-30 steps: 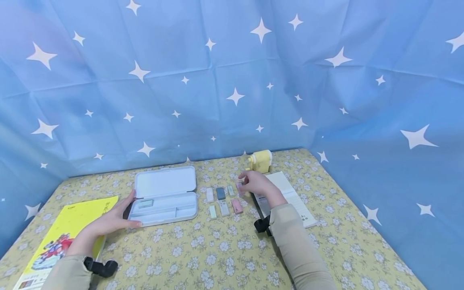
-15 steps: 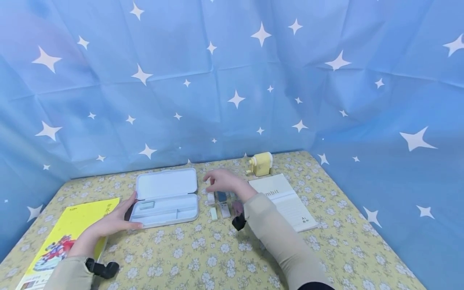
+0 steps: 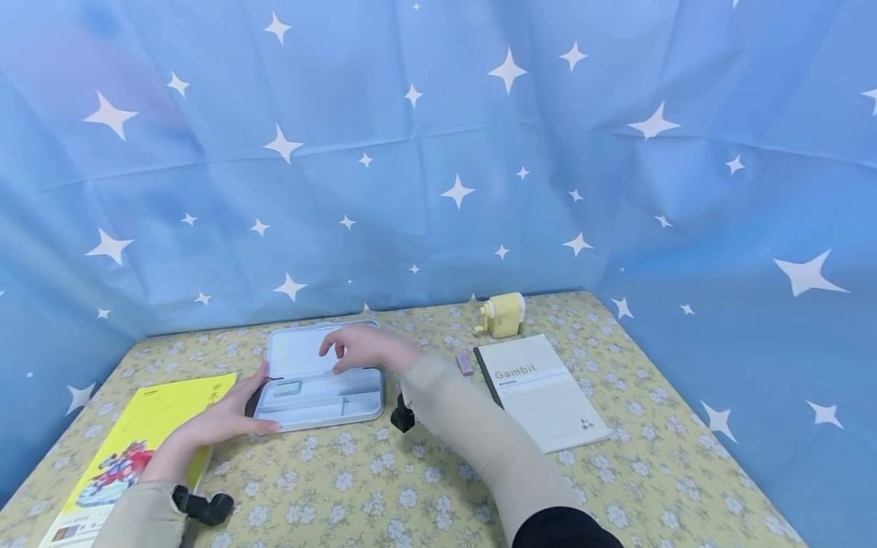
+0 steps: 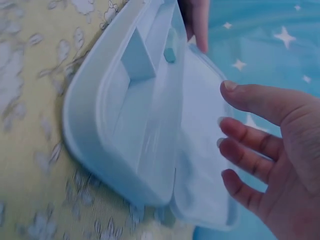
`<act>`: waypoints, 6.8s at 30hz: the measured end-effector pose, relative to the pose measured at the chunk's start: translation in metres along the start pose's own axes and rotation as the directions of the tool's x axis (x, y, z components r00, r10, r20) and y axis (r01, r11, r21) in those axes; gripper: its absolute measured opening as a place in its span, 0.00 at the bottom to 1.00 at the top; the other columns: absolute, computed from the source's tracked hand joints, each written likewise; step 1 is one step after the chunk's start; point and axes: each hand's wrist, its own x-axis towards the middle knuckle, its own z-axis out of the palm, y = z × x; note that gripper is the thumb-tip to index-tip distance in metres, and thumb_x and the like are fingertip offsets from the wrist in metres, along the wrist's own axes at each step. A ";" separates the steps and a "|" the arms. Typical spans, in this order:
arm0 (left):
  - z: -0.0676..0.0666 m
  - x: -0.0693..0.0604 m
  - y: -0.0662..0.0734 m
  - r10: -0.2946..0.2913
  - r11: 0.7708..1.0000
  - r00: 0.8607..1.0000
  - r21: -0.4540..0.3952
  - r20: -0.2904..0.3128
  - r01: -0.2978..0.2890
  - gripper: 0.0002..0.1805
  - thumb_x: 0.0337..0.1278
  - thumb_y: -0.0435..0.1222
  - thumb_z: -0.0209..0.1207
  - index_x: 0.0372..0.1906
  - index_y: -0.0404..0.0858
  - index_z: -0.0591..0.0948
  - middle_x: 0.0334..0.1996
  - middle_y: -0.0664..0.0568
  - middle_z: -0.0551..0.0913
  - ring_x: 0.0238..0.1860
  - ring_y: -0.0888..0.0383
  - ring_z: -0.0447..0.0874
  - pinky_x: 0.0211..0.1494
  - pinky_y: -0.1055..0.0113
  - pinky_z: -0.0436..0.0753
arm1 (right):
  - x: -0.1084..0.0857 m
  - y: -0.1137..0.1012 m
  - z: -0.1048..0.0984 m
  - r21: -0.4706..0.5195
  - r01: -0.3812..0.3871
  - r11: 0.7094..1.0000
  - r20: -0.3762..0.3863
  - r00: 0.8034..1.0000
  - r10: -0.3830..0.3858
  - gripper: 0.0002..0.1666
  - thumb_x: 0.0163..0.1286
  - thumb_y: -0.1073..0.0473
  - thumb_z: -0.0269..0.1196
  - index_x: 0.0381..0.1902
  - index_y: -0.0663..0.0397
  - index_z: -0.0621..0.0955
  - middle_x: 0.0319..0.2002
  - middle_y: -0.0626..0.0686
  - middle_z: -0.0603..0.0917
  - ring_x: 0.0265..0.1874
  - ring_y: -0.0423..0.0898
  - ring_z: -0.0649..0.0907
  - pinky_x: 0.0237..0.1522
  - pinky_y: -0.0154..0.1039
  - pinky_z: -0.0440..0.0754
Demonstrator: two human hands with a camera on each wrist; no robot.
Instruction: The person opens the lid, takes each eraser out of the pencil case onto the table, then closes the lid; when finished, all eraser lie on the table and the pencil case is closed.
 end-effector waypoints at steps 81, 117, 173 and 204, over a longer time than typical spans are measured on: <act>0.002 0.000 -0.002 0.018 0.999 1.000 -0.035 0.013 -0.018 0.64 0.48 0.49 0.71 0.76 0.31 0.38 0.75 0.31 0.41 0.73 0.31 0.37 0.67 0.32 0.50 | 0.054 -0.033 0.035 -0.234 0.065 0.970 0.178 0.984 -0.023 0.30 0.65 0.66 0.65 0.62 0.36 0.78 0.49 0.44 0.76 0.46 0.38 0.76 0.45 0.29 0.74; 0.000 0.001 -0.003 0.012 1.000 1.000 -0.006 0.009 -0.012 0.65 0.47 0.49 0.71 0.76 0.30 0.38 0.73 0.28 0.41 0.71 0.28 0.36 0.66 0.30 0.47 | -0.056 0.016 -0.006 0.125 -0.030 0.992 0.025 0.999 0.027 0.28 0.69 0.64 0.62 0.65 0.50 0.72 0.47 0.47 0.78 0.40 0.40 0.79 0.40 0.37 0.79; 0.000 0.000 -0.001 0.011 0.999 1.000 0.030 0.012 -0.011 0.64 0.48 0.49 0.70 0.75 0.30 0.37 0.72 0.26 0.42 0.70 0.27 0.38 0.65 0.30 0.49 | -0.209 0.097 -0.004 0.188 -0.253 0.949 -0.137 0.950 0.281 0.25 0.61 0.66 0.68 0.56 0.60 0.77 0.33 0.49 0.78 0.30 0.45 0.77 0.32 0.42 0.74; 0.000 0.000 0.000 0.008 0.999 1.000 0.031 0.004 -0.008 0.65 0.47 0.49 0.71 0.76 0.31 0.38 0.73 0.27 0.42 0.71 0.27 0.36 0.64 0.29 0.47 | -0.206 0.104 0.006 0.080 -0.286 0.955 -0.159 0.942 0.296 0.26 0.57 0.63 0.71 0.54 0.61 0.79 0.37 0.49 0.75 0.28 0.43 0.72 0.31 0.40 0.73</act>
